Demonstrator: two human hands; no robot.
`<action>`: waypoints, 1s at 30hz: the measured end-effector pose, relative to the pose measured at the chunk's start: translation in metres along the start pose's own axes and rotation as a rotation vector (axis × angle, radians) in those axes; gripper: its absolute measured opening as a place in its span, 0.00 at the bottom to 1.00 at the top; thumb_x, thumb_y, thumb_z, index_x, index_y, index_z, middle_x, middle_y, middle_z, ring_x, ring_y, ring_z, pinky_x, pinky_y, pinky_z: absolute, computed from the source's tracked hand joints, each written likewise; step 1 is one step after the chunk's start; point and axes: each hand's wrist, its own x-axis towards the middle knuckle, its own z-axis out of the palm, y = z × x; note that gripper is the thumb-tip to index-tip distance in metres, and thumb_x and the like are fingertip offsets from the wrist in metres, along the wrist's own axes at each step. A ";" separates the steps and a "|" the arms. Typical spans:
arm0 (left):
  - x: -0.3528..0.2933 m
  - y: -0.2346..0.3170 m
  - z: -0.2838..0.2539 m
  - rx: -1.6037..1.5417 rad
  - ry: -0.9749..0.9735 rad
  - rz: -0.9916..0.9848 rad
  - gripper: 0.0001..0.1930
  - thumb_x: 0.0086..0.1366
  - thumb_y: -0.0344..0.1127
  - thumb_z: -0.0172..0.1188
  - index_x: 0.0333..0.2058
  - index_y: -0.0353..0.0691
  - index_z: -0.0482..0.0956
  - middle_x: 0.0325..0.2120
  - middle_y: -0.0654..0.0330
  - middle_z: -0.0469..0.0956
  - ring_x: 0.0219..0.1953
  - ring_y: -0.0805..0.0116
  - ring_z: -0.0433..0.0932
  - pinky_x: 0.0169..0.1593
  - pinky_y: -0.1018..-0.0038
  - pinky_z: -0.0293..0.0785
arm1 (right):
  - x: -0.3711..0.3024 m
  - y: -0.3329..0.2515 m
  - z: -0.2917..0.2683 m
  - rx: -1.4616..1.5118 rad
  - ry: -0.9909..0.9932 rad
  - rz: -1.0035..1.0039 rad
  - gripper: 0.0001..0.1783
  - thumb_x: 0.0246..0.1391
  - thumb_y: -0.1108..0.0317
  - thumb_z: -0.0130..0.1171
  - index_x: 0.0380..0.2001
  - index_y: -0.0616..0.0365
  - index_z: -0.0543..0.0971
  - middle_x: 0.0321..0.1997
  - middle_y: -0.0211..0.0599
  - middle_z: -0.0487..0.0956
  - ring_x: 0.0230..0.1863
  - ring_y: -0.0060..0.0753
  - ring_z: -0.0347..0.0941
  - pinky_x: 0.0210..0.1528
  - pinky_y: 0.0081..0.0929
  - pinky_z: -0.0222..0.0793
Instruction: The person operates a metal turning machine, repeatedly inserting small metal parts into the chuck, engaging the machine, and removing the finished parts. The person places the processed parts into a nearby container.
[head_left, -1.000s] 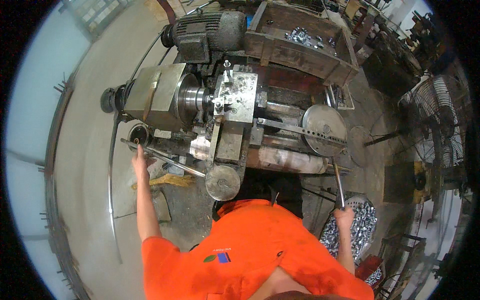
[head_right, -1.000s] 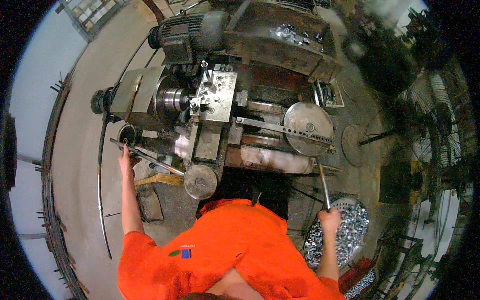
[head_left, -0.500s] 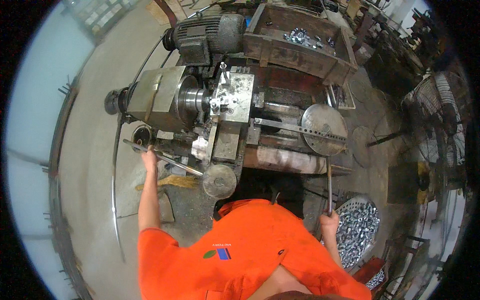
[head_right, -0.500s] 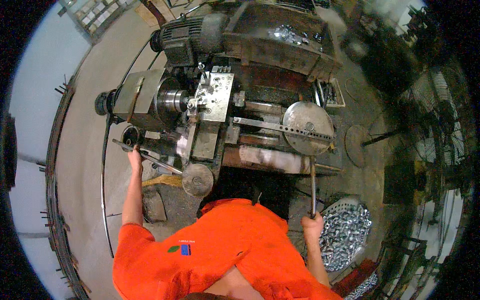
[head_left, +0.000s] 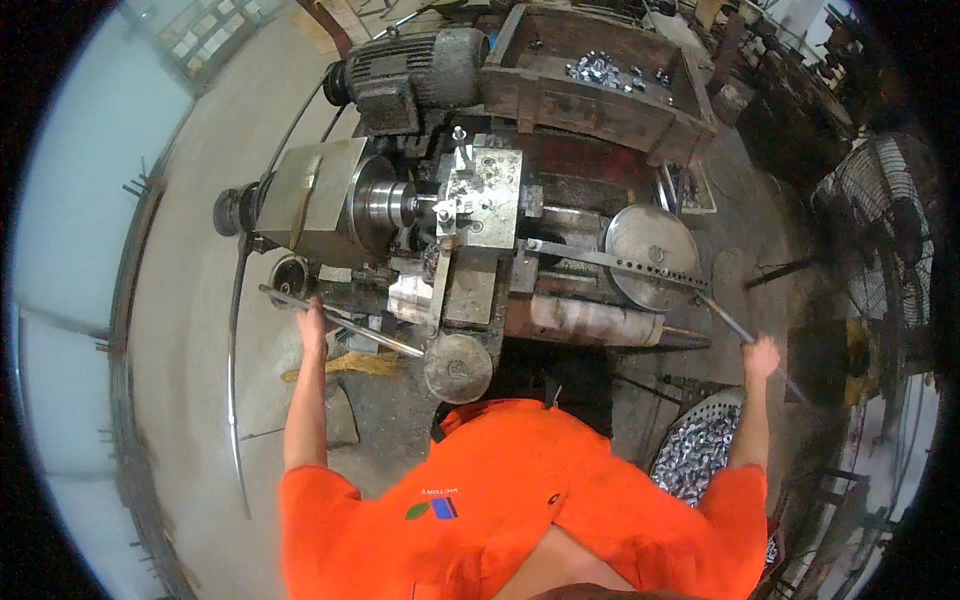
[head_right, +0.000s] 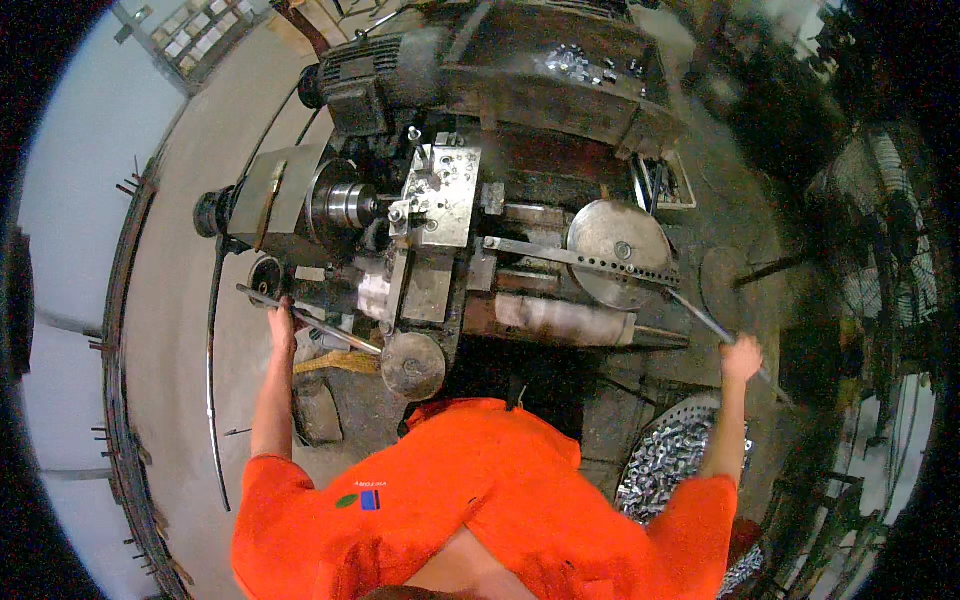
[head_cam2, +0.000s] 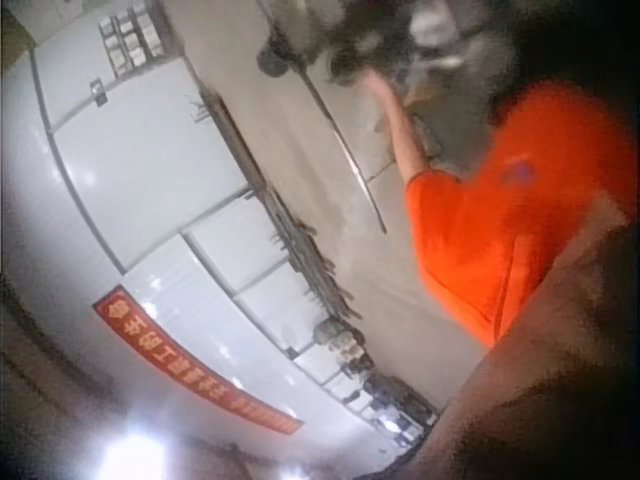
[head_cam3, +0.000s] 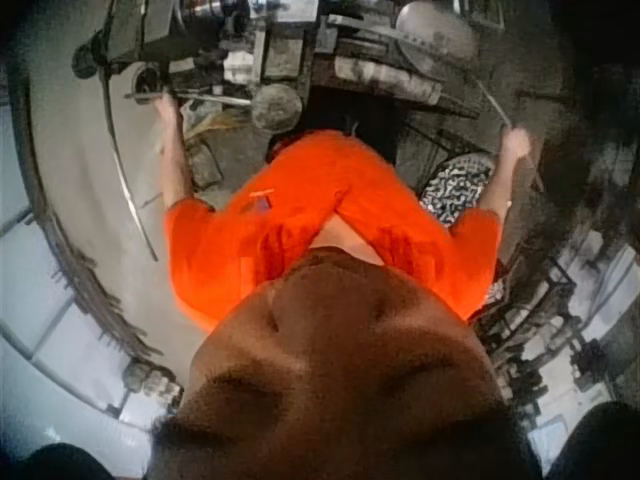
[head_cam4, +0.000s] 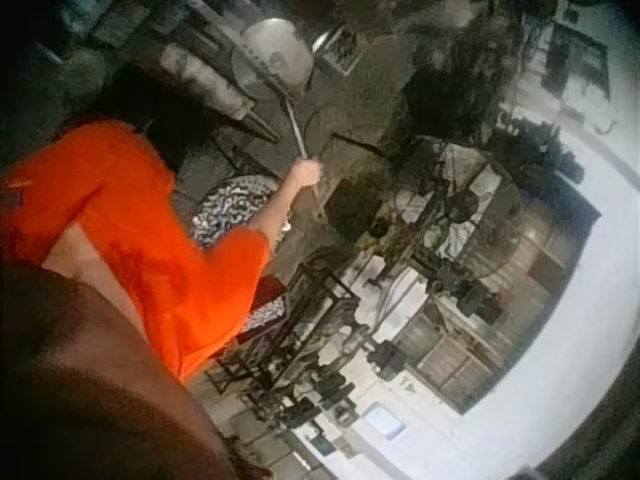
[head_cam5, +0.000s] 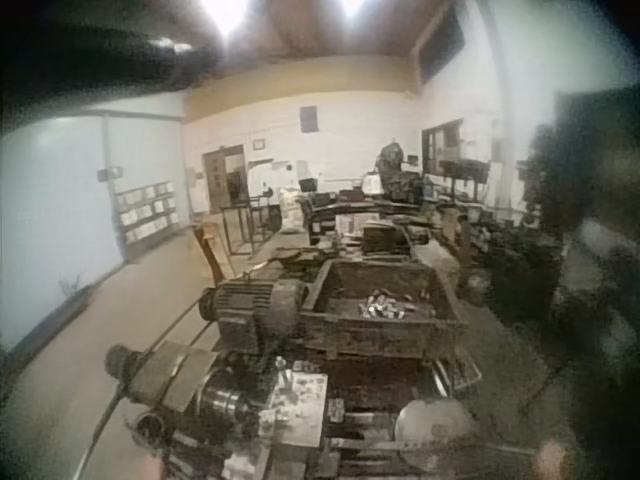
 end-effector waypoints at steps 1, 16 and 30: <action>-0.016 0.018 0.012 0.024 -0.038 -0.019 0.19 0.62 0.46 0.52 0.38 0.33 0.69 0.21 0.55 0.73 0.20 0.64 0.75 0.23 0.70 0.75 | 0.000 -0.015 -0.013 0.025 0.135 0.036 0.29 0.29 0.62 0.60 0.42 0.57 0.76 0.43 0.44 0.75 0.42 0.47 0.71 0.46 0.43 0.66; -0.005 -0.072 -0.003 1.664 -0.296 0.317 0.24 0.57 0.58 0.52 0.30 0.38 0.78 0.32 0.50 0.78 0.37 0.51 0.77 0.40 0.61 0.74 | -0.154 -0.125 -0.006 0.721 0.085 -0.217 0.26 0.31 0.70 0.58 0.42 0.59 0.77 0.50 0.48 0.73 0.52 0.48 0.68 0.55 0.35 0.63; 0.003 -0.093 0.004 1.578 -0.346 0.237 0.21 0.59 0.52 0.52 0.38 0.40 0.76 0.35 0.49 0.77 0.39 0.51 0.77 0.42 0.60 0.73 | -0.123 -0.155 -0.090 0.944 -0.022 -0.321 0.18 0.31 0.73 0.55 0.33 0.60 0.79 0.33 0.44 0.79 0.36 0.44 0.76 0.40 0.31 0.70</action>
